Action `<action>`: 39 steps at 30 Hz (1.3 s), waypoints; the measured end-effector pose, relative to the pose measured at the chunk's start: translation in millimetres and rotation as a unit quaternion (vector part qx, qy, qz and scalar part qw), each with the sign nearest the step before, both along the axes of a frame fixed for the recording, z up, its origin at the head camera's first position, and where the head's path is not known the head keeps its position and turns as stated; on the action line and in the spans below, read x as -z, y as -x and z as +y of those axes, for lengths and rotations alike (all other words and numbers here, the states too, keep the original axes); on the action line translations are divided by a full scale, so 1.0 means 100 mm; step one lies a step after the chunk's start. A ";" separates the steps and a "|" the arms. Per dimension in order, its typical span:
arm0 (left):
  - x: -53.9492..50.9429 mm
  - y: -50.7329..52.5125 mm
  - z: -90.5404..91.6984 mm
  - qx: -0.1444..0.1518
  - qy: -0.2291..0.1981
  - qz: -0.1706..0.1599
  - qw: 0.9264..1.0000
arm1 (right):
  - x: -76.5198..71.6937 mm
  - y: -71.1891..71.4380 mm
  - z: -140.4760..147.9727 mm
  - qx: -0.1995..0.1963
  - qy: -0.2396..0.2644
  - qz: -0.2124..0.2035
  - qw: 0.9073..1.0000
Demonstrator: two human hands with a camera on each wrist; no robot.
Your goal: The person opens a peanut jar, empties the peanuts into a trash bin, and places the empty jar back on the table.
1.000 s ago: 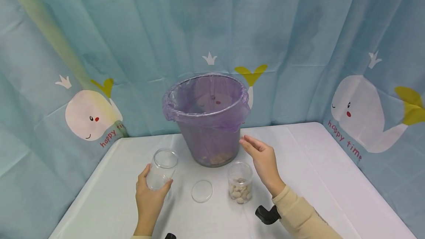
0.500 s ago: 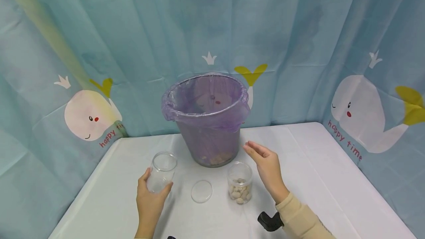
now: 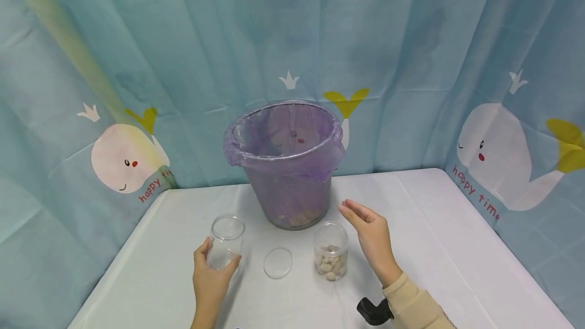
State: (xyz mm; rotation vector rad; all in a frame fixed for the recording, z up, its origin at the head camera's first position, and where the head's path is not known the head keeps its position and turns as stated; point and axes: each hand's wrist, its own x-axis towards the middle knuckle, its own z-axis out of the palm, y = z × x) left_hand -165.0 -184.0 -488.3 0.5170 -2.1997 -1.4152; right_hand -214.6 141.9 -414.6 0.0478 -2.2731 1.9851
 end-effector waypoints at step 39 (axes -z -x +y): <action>0.16 0.04 0.02 0.030 -0.038 -0.022 0.999 | 0.12 -0.11 0.05 0.022 -0.035 -0.036 0.998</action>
